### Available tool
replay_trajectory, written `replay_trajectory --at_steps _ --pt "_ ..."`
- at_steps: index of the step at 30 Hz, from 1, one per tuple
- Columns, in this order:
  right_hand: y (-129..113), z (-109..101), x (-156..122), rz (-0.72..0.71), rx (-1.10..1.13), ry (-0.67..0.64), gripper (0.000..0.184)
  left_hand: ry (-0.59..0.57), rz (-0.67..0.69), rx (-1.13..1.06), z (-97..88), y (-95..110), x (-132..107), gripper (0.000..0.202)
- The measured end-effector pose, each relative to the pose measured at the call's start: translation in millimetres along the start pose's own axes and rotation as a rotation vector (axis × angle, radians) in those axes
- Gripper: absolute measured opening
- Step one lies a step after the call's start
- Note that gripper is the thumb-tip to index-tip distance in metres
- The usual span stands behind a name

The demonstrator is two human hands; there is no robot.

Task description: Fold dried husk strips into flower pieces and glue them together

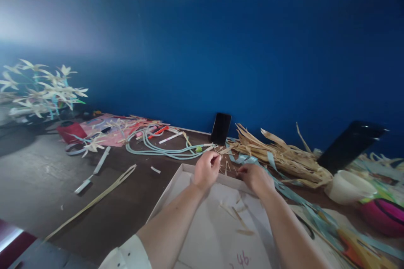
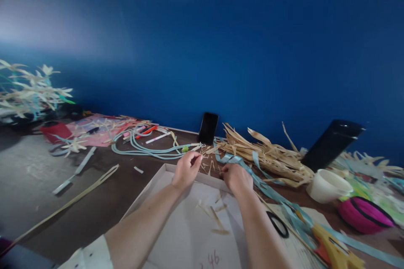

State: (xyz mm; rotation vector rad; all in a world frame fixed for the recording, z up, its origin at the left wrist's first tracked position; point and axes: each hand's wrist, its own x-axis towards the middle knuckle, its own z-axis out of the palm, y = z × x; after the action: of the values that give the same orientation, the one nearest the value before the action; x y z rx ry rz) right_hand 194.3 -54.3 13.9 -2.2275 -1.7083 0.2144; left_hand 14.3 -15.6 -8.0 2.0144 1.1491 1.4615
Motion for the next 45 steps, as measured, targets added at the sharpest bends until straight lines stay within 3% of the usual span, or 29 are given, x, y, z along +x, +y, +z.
replay_trajectory --at_steps 10,21,32,45 --pt "-6.9 0.2 2.7 0.025 -0.092 -0.065 0.016 -0.012 -0.005 -0.003 -0.9 1.8 -0.6 0.015" --pt "-0.3 6.1 11.4 -0.098 -0.136 -0.116 0.016 -0.022 0.019 -0.003 0.8 -0.4 -0.9 0.015" --pt "9.6 7.3 0.8 -0.203 -0.042 0.139 0.014 -0.031 -0.022 -0.006 0.1 -0.9 0.6 0.014" --pt "10.2 1.9 2.1 -0.158 0.468 0.484 0.022 -0.023 -0.058 -0.042 0.1 -2.5 1.2 0.014"
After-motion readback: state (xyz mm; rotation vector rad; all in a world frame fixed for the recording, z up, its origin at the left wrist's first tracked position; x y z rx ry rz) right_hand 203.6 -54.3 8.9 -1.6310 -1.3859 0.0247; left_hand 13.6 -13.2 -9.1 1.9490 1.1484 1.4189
